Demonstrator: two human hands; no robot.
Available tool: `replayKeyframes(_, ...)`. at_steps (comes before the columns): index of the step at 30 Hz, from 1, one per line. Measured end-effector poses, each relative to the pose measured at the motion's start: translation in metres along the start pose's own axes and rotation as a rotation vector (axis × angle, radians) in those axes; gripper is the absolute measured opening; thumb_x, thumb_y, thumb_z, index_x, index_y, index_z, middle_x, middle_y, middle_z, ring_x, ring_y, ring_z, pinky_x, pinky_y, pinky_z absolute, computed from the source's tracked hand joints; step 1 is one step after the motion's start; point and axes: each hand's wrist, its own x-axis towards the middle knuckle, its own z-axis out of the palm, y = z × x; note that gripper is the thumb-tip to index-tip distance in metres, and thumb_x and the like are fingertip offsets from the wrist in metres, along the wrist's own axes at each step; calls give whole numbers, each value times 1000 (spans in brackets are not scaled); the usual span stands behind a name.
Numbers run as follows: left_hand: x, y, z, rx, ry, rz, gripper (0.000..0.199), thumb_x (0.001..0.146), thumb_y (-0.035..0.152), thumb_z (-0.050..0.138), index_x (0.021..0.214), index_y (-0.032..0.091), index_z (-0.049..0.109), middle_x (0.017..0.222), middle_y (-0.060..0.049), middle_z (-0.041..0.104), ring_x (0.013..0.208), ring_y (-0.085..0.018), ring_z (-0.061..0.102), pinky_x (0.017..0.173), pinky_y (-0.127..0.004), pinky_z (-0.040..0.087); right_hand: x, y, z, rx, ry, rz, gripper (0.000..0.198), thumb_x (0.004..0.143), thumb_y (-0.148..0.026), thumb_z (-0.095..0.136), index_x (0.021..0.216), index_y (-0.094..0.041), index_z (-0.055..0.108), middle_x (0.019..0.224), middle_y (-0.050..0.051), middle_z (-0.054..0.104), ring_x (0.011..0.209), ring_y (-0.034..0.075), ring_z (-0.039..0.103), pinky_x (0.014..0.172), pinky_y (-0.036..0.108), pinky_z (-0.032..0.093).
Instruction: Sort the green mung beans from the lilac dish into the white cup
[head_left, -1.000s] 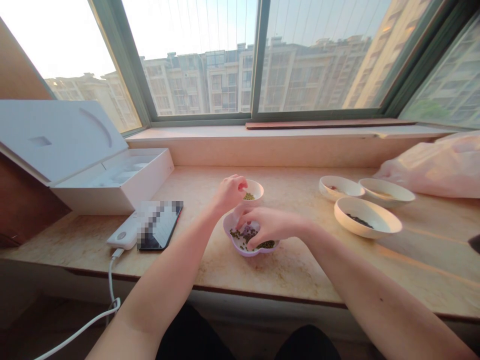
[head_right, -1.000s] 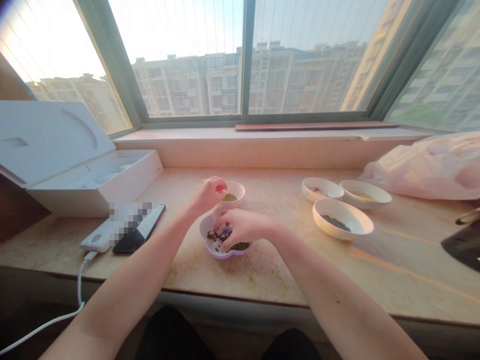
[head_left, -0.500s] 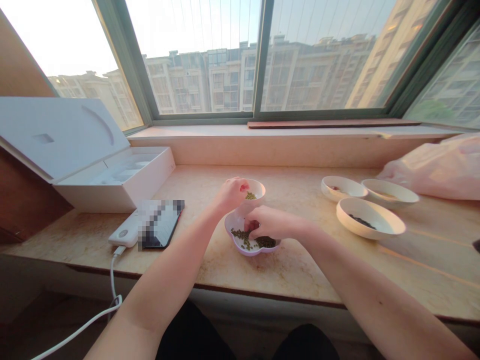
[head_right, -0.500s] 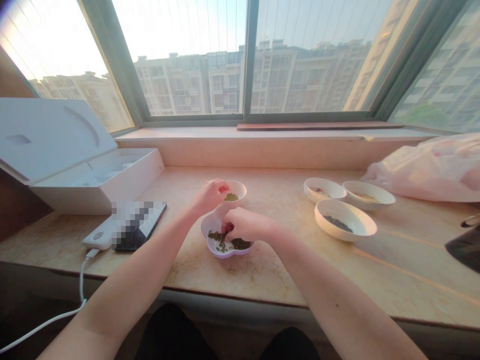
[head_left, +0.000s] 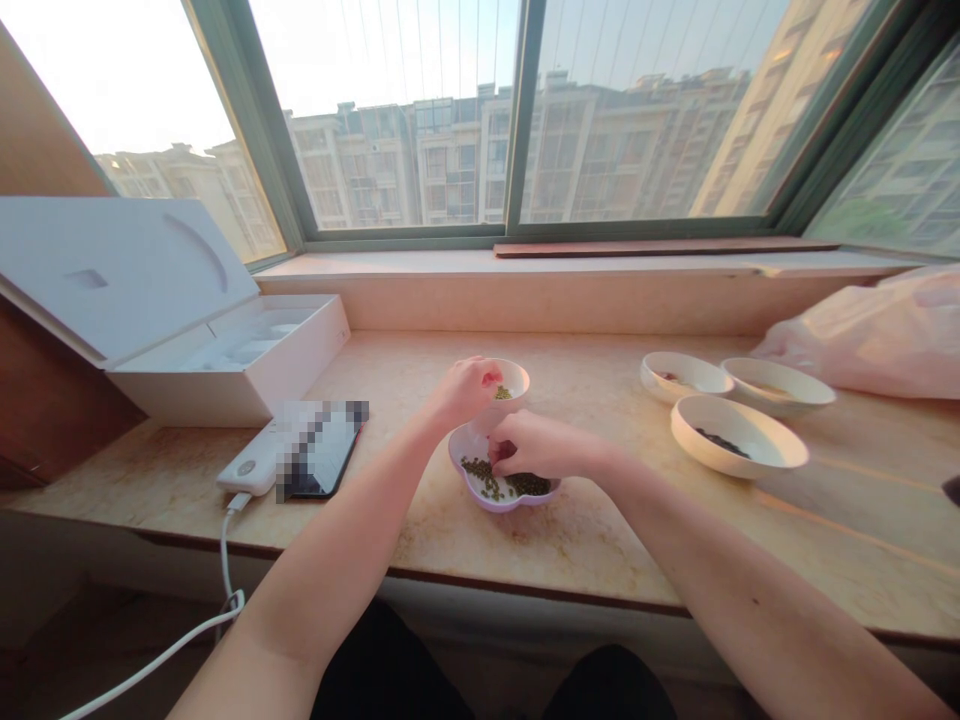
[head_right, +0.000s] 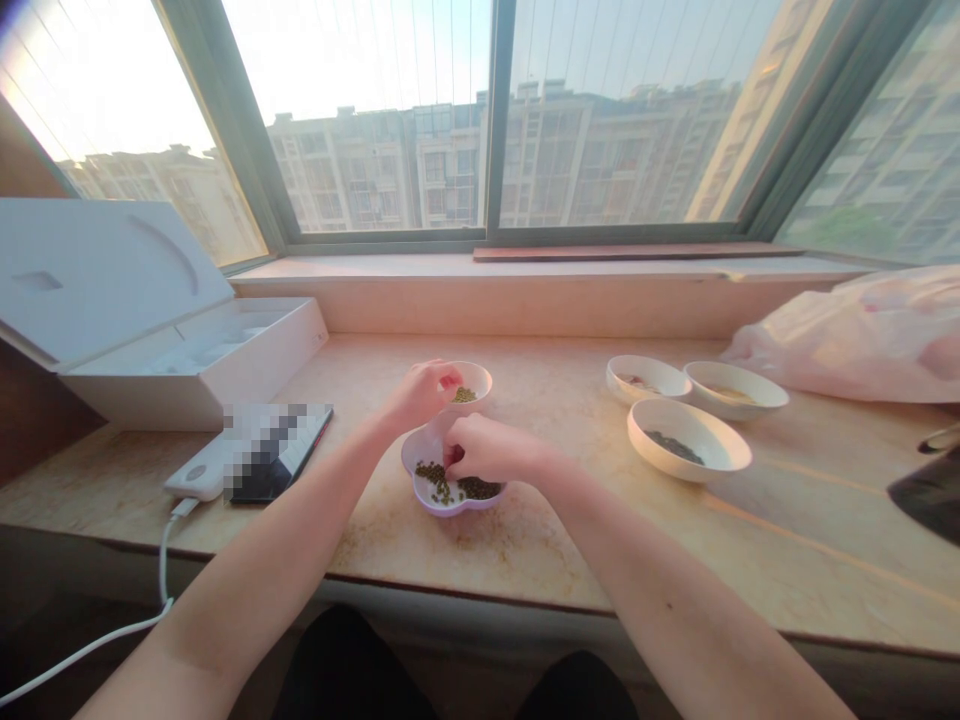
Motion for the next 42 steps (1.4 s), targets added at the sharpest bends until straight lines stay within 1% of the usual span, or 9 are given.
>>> replayKeyframes(6,0,1,-2,-12,6,-5,21,86,11,53,85,17,74,89,-5,71,78,-16,63,78,-30,50,1,2,2,94,36,-55,13,75,-12,65,82,-18,74,83,4,72,74,17,64,64,28,45)
replayKeyframes(10,1,0,-3,-7,13,-11,22,86,11,53,84,17,74,90,-5,71,78,-16,63,78,-29,50,3,3,-2,223,61,-135,5,77,-16,67,80,-18,71,83,3,70,77,16,62,68,27,46)
replayKeyframes(13,2,1,-4,-6,14,-10,22,85,10,53,84,17,74,90,-5,71,77,-16,63,77,-29,49,5,5,-5,413,59,-185,4,78,-18,68,81,-18,70,81,2,69,77,15,61,69,27,46)
replayKeyframes(19,-2,11,-16,-10,-2,36,16,82,12,57,83,15,73,86,-5,70,75,-15,62,74,-27,48,-2,1,-15,846,86,-184,16,76,-28,78,81,-17,69,71,-2,63,59,9,49,52,23,32)
replayKeyframes(23,-7,20,-23,-7,-54,124,10,81,17,61,81,16,71,85,-4,70,76,-16,61,72,-27,47,-11,-5,-25,1093,149,-257,25,70,-30,86,76,-17,65,65,-4,57,56,7,47,52,22,35)
replayKeyframes(27,-11,30,-21,-23,-185,179,15,85,18,57,81,17,71,88,-5,71,80,-16,61,73,-26,47,-17,-5,-32,1272,195,-360,32,67,-30,89,74,-18,60,68,-5,58,53,5,42,51,20,35)
replayKeyframes(30,-16,36,-20,-30,-361,213,15,84,15,57,81,18,72,85,-4,71,77,-15,61,71,-25,46,-20,-5,-33,1319,199,-386,37,67,-32,88,73,-19,54,65,-7,53,52,5,40,51,21,36)
replayKeyframes(34,-24,42,-22,-47,-590,260,22,77,17,68,97,22,74,90,-1,72,81,-15,63,72,-23,46,-21,-7,-33,1331,190,-381,43,64,-35,89,73,-21,49,63,-8,48,51,6,36,49,22,32)
replayKeyframes(42,-30,51,-25,80,-741,266,45,71,26,78,116,31,71,107,-2,68,98,-20,61,75,-26,44,-24,-13,-34,1287,203,-351,54,57,-40,91,70,-22,42,61,-9,43,51,6,31,50,24,27)
